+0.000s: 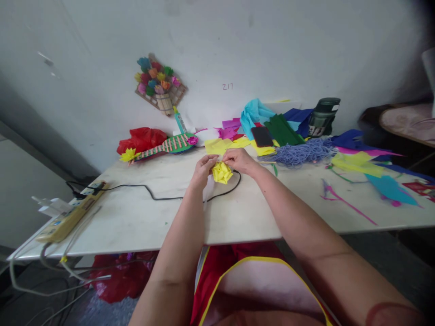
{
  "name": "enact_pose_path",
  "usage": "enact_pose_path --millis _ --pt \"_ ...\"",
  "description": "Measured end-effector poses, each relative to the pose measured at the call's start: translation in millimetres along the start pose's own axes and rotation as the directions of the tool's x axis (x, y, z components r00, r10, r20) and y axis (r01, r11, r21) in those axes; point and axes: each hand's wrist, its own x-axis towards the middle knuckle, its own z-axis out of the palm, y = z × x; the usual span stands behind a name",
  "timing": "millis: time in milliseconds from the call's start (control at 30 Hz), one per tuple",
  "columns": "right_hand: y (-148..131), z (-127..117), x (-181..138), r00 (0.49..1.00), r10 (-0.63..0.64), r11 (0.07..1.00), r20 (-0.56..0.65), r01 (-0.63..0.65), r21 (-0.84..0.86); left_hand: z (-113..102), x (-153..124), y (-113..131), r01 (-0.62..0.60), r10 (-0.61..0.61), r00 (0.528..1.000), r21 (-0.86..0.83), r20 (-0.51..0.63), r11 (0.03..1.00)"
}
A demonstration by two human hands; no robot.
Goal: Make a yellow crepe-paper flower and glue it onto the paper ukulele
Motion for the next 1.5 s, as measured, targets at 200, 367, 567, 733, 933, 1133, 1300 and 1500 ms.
enact_pose_path --millis 200,367,567,733,933,1133,1300,1500 --pt "-4.9 4.8 1.3 0.997 -0.062 0.998 0.04 0.063 -0.024 -2.4 0.8 -0.1 0.026 -0.026 1.0 0.004 -0.016 1.0" --pt "-5.8 5.2 2.1 0.993 -0.091 0.993 0.077 0.096 -0.061 -6.0 -0.3 1.5 0.009 -0.01 1.0 0.05 0.024 0.999" --pt "-4.9 5.8 2.8 0.988 -0.111 0.981 0.108 0.127 -0.148 -5.9 -2.1 4.7 0.01 -0.012 1.0 0.077 0.016 0.997" --pt "-5.5 6.4 3.2 0.984 -0.12 0.969 0.129 0.145 -0.202 -5.0 -1.5 4.4 0.027 -0.026 1.0 0.077 -0.005 0.997" --pt "-9.7 7.4 3.3 0.99 -0.075 0.973 0.116 0.098 -0.208 -4.6 -0.4 2.2 -0.005 0.006 1.0 0.089 -0.013 0.996" --pt "-15.5 3.4 1.5 0.991 0.086 0.961 0.104 -0.055 -0.269 -4.4 -1.5 3.9 -0.025 0.027 0.999 0.102 -0.017 0.994" --pt "-11.7 0.9 -0.8 0.964 0.21 0.952 0.163 -0.164 -0.258 -5.2 -2.1 3.7 -0.044 0.043 0.999 0.135 0.009 0.99" --pt "-12.7 -1.5 -1.7 0.952 0.234 0.968 0.197 -0.209 -0.141 -5.2 -1.5 2.9 -0.062 0.055 0.997 0.173 0.045 0.983"
